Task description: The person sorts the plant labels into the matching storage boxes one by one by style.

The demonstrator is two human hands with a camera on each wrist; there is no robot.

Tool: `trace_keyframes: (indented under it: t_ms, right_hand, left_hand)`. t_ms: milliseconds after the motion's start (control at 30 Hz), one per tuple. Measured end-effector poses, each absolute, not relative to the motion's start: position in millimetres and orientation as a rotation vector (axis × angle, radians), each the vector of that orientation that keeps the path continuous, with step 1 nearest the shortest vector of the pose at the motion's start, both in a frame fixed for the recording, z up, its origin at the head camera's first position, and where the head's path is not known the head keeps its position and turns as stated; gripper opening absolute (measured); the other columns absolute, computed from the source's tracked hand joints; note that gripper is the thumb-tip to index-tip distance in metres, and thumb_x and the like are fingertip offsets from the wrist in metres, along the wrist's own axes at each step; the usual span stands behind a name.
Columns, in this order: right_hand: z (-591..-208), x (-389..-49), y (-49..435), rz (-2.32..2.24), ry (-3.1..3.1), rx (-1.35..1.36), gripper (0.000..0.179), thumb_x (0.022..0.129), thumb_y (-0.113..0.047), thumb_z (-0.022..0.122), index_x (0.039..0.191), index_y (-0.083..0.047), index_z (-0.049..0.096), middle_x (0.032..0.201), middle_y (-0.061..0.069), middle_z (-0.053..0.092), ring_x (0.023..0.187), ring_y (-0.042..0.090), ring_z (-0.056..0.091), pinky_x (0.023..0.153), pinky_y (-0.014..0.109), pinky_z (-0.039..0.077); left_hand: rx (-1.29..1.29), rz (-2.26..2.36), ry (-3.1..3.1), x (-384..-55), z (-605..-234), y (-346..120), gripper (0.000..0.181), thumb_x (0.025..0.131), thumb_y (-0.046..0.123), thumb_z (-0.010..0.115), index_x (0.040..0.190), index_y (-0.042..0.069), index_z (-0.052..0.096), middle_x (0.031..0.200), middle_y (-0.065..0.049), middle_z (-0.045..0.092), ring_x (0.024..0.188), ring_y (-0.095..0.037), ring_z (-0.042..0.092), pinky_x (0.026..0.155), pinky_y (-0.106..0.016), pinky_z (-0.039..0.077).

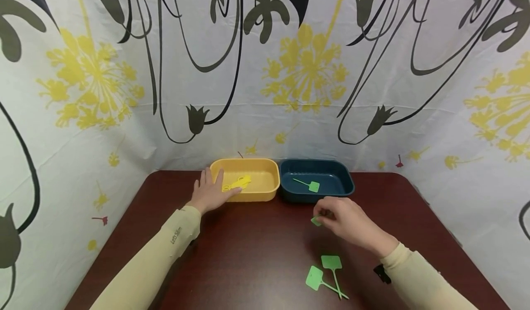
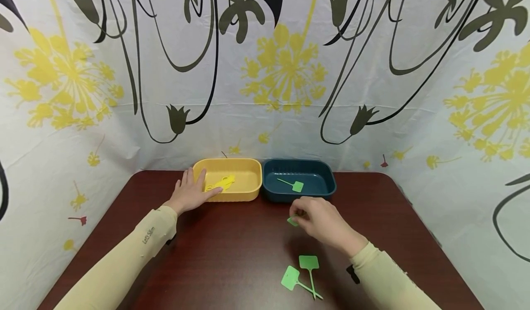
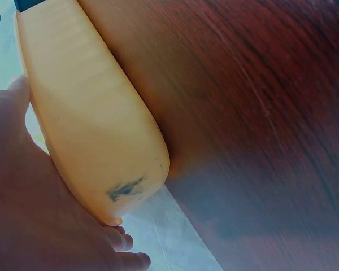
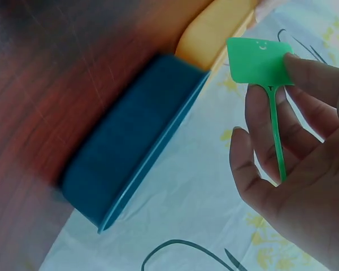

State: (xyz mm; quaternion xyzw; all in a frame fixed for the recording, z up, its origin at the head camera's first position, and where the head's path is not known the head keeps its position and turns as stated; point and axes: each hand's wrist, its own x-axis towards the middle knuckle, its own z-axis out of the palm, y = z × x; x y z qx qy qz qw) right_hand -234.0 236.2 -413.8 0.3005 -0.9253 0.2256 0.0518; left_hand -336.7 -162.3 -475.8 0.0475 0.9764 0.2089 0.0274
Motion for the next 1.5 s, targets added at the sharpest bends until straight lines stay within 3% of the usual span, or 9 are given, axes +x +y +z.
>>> trace_keyframes:
  t_ms: [600,1500]
  right_hand:
    - [-402.7,-276.5,236.1,0.722,-2.742,0.858,0.01,0.092,-0.019,0.077,0.094,-0.026,0.071,0.09,-0.016,0.066,0.081,0.0,0.061,0.072,0.032,0.054]
    - [-405.6,-343.6,235.5,0.747,-2.756,0.71,0.005,0.097,-0.024,0.07,0.099,-0.021,0.072,0.092,-0.009,0.068,0.079,0.012,0.062,0.07,0.039,0.051]
  left_hand:
    - [0.145,0.652,3.011,-335.7,-476.6,-162.5,0.114,0.083,0.087,0.043,0.163,0.013,0.011,0.163,-0.027,-0.012,0.15,-0.046,-0.007,0.115,-0.066,0.002]
    - [0.166,0.638,3.025,-338.2,-477.3,-164.5,0.112,0.083,0.086,0.043,0.163,0.014,0.011,0.163,-0.027,-0.013,0.15,-0.045,-0.008,0.115,-0.066,0.003]
